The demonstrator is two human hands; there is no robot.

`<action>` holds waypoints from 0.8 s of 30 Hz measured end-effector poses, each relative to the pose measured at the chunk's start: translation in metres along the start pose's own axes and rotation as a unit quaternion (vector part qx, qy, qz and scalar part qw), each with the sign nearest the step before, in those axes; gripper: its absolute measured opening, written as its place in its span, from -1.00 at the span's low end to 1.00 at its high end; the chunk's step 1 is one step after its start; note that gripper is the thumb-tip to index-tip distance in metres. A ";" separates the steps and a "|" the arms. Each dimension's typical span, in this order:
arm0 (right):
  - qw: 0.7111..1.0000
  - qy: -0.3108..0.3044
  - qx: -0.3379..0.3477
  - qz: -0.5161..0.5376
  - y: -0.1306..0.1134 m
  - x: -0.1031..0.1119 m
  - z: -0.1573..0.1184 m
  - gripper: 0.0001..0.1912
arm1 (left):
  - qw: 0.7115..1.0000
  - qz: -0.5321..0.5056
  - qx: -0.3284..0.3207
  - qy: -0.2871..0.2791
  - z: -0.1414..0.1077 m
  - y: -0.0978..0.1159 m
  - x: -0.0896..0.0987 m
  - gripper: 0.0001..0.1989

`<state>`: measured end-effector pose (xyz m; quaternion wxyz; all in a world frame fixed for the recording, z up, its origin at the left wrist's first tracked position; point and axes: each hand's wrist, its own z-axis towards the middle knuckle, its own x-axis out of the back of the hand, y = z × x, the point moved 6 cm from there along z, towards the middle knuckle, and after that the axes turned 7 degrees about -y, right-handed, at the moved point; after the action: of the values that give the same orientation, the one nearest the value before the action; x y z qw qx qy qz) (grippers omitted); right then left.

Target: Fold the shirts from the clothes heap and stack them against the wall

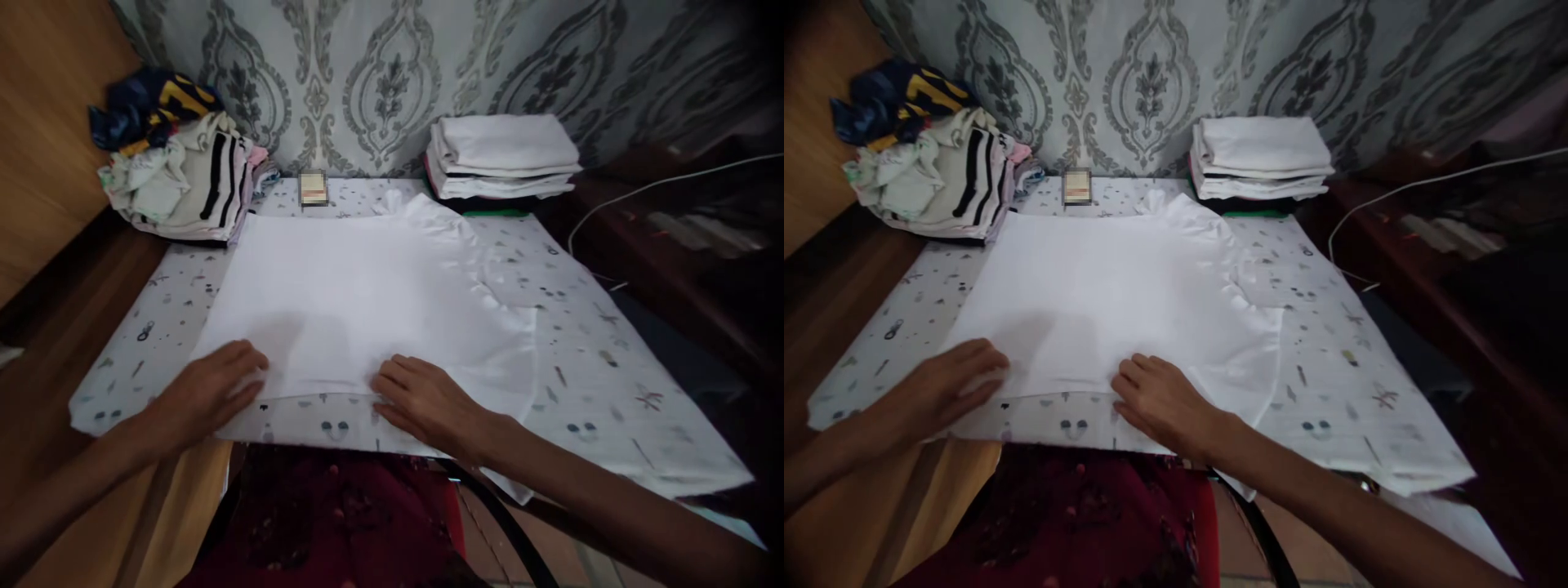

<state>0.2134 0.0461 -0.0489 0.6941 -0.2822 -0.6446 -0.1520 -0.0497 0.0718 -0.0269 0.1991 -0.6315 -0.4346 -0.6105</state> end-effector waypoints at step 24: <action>0.965 0.074 -0.120 0.220 0.090 0.024 0.018 -0.73 | 0.988 -0.056 -0.138 0.040 0.087 0.028 -0.009 -0.74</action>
<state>0.2537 0.1314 -0.0427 0.7173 -0.4864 -0.4902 -0.0923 0.0263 0.1218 -0.0432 0.0923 -0.6026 -0.3726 -0.6996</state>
